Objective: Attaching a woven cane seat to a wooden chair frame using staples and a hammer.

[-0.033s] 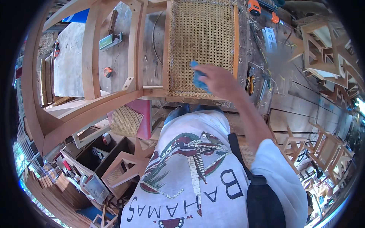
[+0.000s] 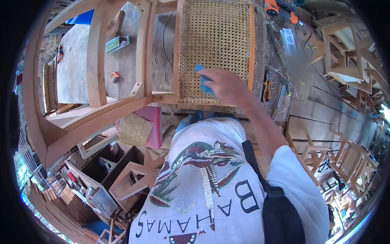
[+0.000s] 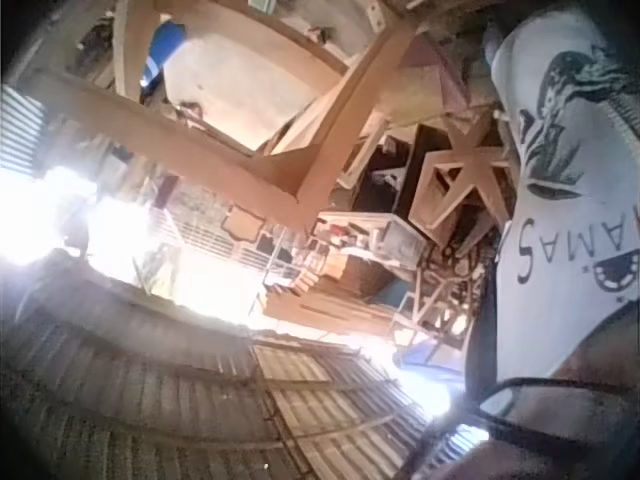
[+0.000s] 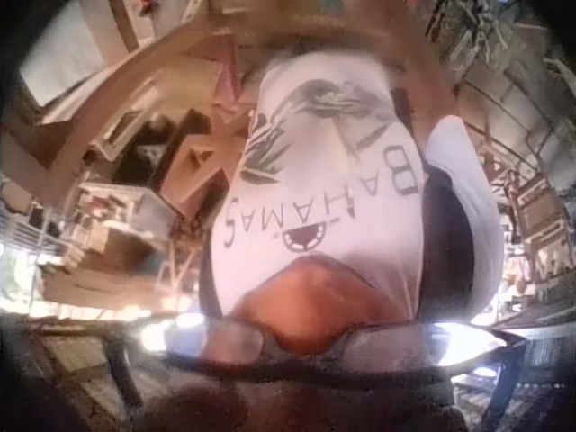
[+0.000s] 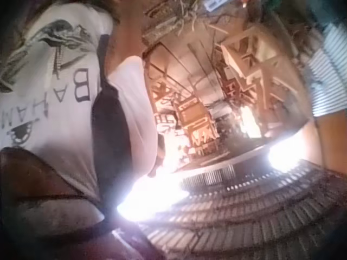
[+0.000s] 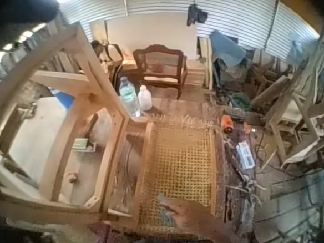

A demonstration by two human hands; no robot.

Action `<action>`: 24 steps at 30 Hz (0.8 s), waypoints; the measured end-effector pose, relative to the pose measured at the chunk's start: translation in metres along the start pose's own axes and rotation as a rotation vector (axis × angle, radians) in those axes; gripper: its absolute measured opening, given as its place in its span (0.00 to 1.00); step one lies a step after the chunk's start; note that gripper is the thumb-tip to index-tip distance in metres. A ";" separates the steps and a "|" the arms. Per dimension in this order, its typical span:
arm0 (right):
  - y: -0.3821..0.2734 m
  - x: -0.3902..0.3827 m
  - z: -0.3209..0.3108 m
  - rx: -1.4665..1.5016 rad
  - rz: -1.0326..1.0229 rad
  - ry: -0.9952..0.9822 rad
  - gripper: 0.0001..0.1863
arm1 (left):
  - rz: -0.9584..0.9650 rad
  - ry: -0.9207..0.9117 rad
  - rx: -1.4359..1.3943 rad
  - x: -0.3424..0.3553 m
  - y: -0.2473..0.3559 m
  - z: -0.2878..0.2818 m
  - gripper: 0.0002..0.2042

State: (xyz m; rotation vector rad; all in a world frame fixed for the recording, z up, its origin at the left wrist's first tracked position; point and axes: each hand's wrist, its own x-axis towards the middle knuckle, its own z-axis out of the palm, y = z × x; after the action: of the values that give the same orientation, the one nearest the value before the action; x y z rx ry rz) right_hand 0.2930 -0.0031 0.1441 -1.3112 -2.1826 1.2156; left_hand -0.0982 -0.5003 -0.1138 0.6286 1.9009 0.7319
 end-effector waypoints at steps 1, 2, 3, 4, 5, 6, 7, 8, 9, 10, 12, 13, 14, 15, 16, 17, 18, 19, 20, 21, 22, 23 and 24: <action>0.000 0.009 0.013 0.022 -0.040 0.000 0.20 | 0.056 -0.023 -0.065 0.000 0.001 0.004 0.21; 0.000 0.015 0.029 0.059 -0.077 0.023 0.19 | 0.111 -0.047 -0.132 0.001 0.002 0.007 0.21; 0.000 0.017 0.042 0.098 -0.116 0.047 0.19 | 0.168 -0.068 -0.197 0.002 0.002 0.010 0.21; -0.004 0.013 0.045 0.159 -0.041 -0.072 0.18 | 0.228 -0.093 -0.267 0.003 0.002 0.012 0.21; 0.002 0.004 0.045 0.146 -0.030 -0.217 0.17 | 0.293 -0.119 -0.339 0.004 0.003 0.015 0.22; 0.012 -0.008 0.044 0.130 -0.015 -0.359 0.17 | -0.046 -0.122 0.099 0.012 0.007 0.007 0.21; 0.022 -0.022 0.035 0.125 0.037 -0.467 0.16 | -0.373 -0.120 0.539 0.022 0.016 -0.004 0.20; 0.029 -0.036 0.015 0.103 0.070 -0.436 0.16 | -0.357 -0.132 0.455 0.029 0.032 -0.011 0.19; 0.033 -0.048 -0.009 0.012 0.221 -0.447 0.16 | -0.348 -0.144 0.364 0.033 0.043 -0.013 0.17; 0.039 -0.059 -0.031 -0.069 0.358 -0.462 0.15 | -0.137 -0.351 -0.242 0.038 0.042 -0.013 0.17; 0.083 -0.083 -0.052 -0.072 0.309 -0.017 0.18 | -0.214 -0.279 -0.461 0.053 0.070 0.008 0.15; 0.106 -0.092 -0.061 -0.055 0.296 0.249 0.19 | -0.467 -0.006 -0.033 0.056 0.111 0.016 0.15; 0.109 -0.090 -0.081 -0.054 0.403 0.296 0.20 | -0.448 0.031 0.144 0.060 0.126 0.019 0.14; 0.123 -0.088 -0.092 -0.023 0.454 0.414 0.20 | -0.435 0.013 0.157 0.068 0.131 0.022 0.14; 0.140 -0.083 -0.099 0.014 0.497 0.527 0.19 | -0.407 -0.046 0.014 0.074 0.122 0.020 0.13; 0.149 -0.074 -0.103 0.012 0.537 0.613 0.20 | -0.382 -0.106 -0.129 0.078 0.111 0.018 0.12; 0.158 -0.060 -0.107 0.011 0.577 0.697 0.21 | -0.375 -0.114 -0.116 0.081 0.101 0.019 0.12; 0.181 -0.049 -0.103 0.010 0.554 0.757 0.21 | -0.334 -0.115 -0.091 0.082 0.092 0.020 0.12; 0.212 -0.039 -0.091 0.009 0.532 0.816 0.22 | -0.293 -0.116 -0.065 0.084 0.089 0.021 0.12; 0.242 -0.035 -0.080 -0.042 0.614 0.720 0.24 | -0.291 -0.130 -0.052 0.085 0.101 0.026 0.12; 0.248 -0.041 -0.079 -0.040 0.628 0.731 0.24 | -0.292 -0.150 0.028 0.083 0.129 0.035 0.12; 0.252 -0.054 -0.074 -0.136 0.667 0.769 0.23 | -0.295 -0.168 0.109 0.078 0.158 0.043 0.11; 0.244 -0.066 -0.063 -0.213 0.680 0.784 0.22 | -0.305 -0.149 0.181 0.064 0.178 0.043 0.11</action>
State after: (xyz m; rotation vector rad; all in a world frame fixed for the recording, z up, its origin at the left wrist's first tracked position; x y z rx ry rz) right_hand 0.5061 0.0261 -0.0036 -2.2431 -1.3523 0.4643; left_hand -0.0648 -0.3247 -0.0392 0.4744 1.8808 0.3125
